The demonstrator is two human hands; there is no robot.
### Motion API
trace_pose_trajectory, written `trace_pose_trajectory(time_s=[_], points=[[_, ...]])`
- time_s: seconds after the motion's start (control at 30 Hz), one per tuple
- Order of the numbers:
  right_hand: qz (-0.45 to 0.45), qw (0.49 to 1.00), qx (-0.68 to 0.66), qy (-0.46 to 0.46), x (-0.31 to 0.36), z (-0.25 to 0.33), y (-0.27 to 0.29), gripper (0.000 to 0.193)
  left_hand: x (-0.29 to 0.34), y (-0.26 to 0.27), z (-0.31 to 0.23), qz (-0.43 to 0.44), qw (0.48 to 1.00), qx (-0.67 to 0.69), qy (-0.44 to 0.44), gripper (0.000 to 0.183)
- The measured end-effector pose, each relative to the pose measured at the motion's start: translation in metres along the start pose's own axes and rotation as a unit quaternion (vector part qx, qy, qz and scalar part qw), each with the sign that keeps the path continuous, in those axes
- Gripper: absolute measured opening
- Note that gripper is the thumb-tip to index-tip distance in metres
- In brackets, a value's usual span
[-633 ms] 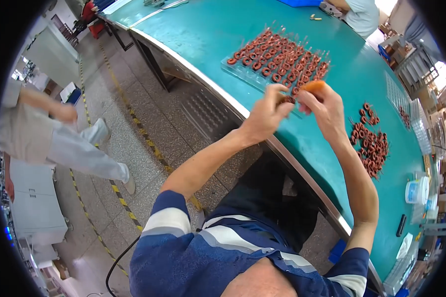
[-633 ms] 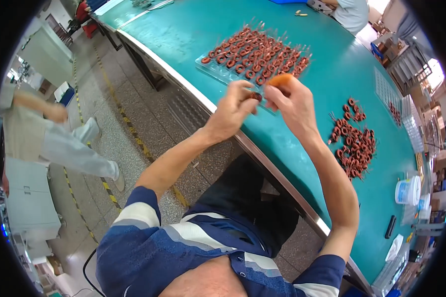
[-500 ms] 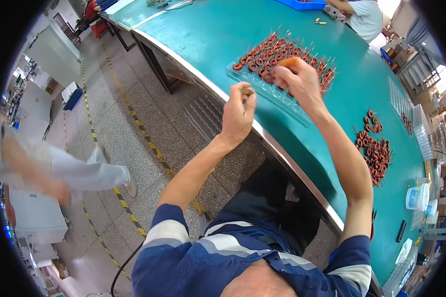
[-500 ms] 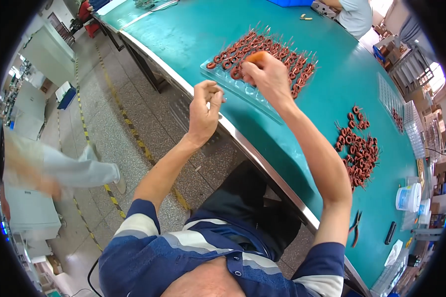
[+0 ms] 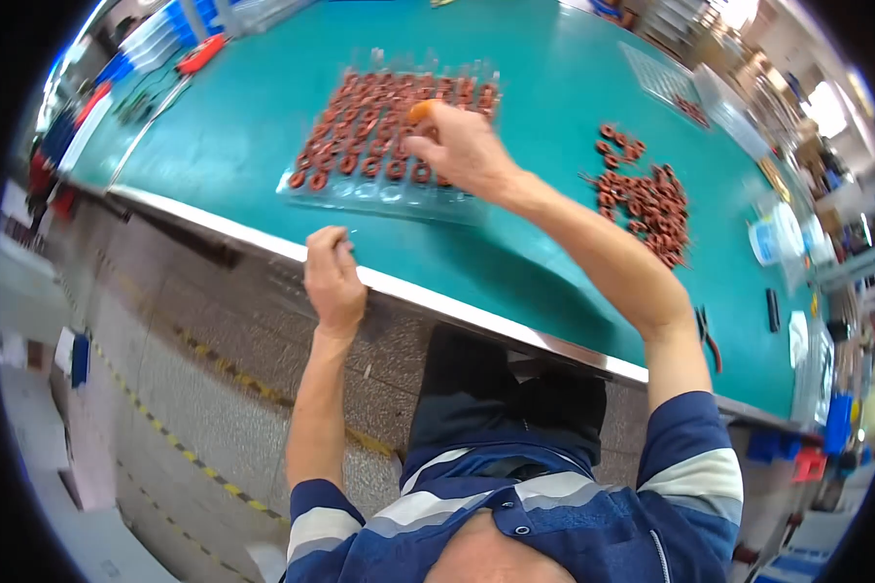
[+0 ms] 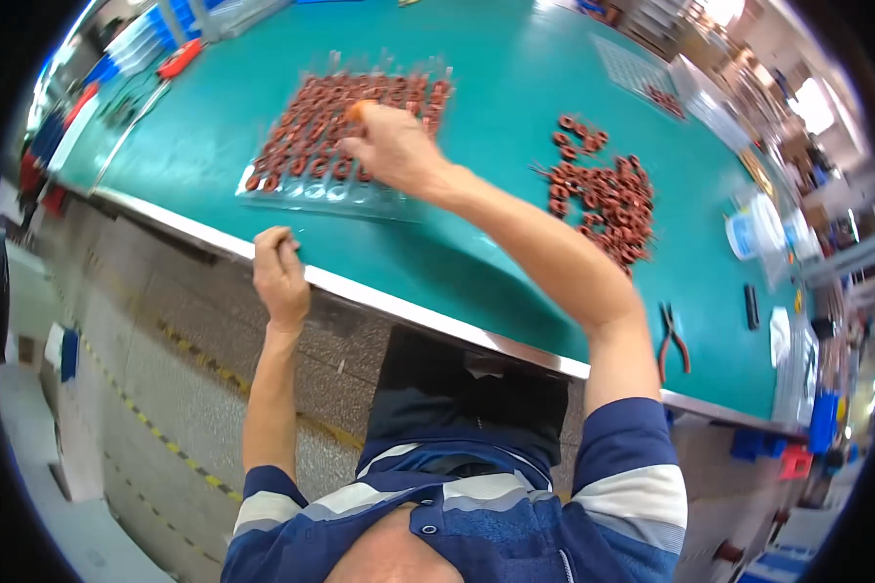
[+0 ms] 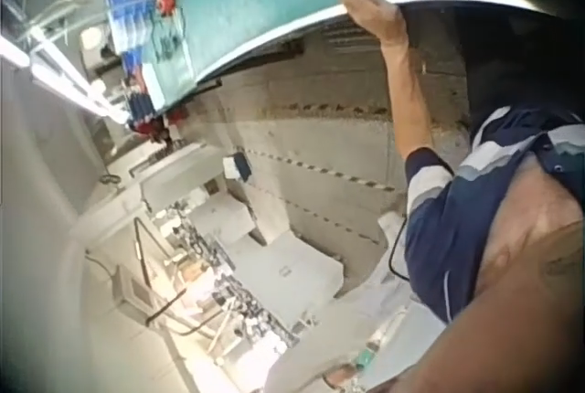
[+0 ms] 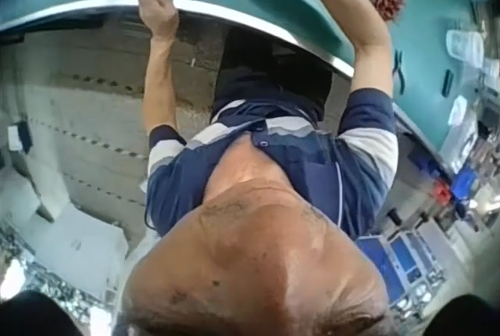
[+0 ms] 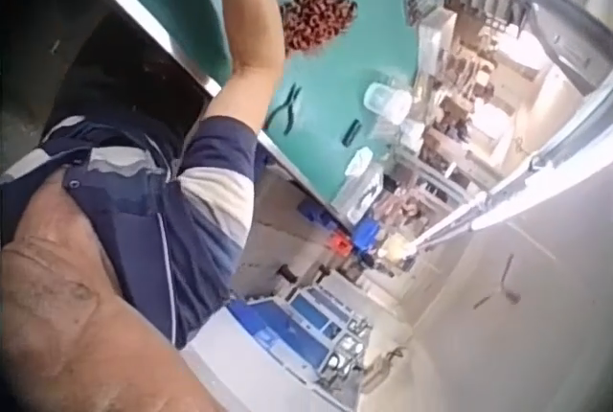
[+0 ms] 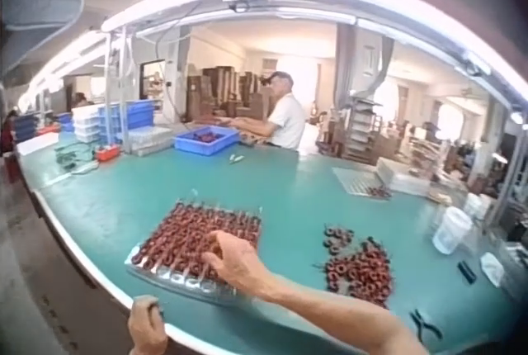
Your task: Manually assembling toroidal coils using a small hand tool on a production line workbench.
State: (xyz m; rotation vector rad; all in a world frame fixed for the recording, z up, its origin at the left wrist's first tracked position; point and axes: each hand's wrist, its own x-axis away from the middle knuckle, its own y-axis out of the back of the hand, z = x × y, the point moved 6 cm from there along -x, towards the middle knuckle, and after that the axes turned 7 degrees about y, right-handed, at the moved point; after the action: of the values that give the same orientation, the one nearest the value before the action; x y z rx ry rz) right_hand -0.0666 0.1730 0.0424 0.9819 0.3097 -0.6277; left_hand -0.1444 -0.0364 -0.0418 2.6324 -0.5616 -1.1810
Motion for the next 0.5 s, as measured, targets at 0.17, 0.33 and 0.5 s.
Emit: trace_pose_trajectory(time_s=[0.17, 0.33, 0.5], points=[[0.067, 0.883, 0.455, -0.090, 0.078, -0.128, 0.161, 0.046, -0.004, -0.019, -0.015, 0.019, 0.999, 0.033, -0.020, 0.013], [0.116, 0.900, 0.406, -0.113, 0.119, -0.175, 0.182, 0.021, -0.003, -0.018, -0.013, 0.032, 0.999, 0.022, 0.007, 0.013], [0.038, 0.971, 0.222, -0.083, 0.116, -0.158, 0.181, 0.026, -0.006, -0.019, -0.038, 0.051, 0.998, 0.018, 0.021, 0.011]])
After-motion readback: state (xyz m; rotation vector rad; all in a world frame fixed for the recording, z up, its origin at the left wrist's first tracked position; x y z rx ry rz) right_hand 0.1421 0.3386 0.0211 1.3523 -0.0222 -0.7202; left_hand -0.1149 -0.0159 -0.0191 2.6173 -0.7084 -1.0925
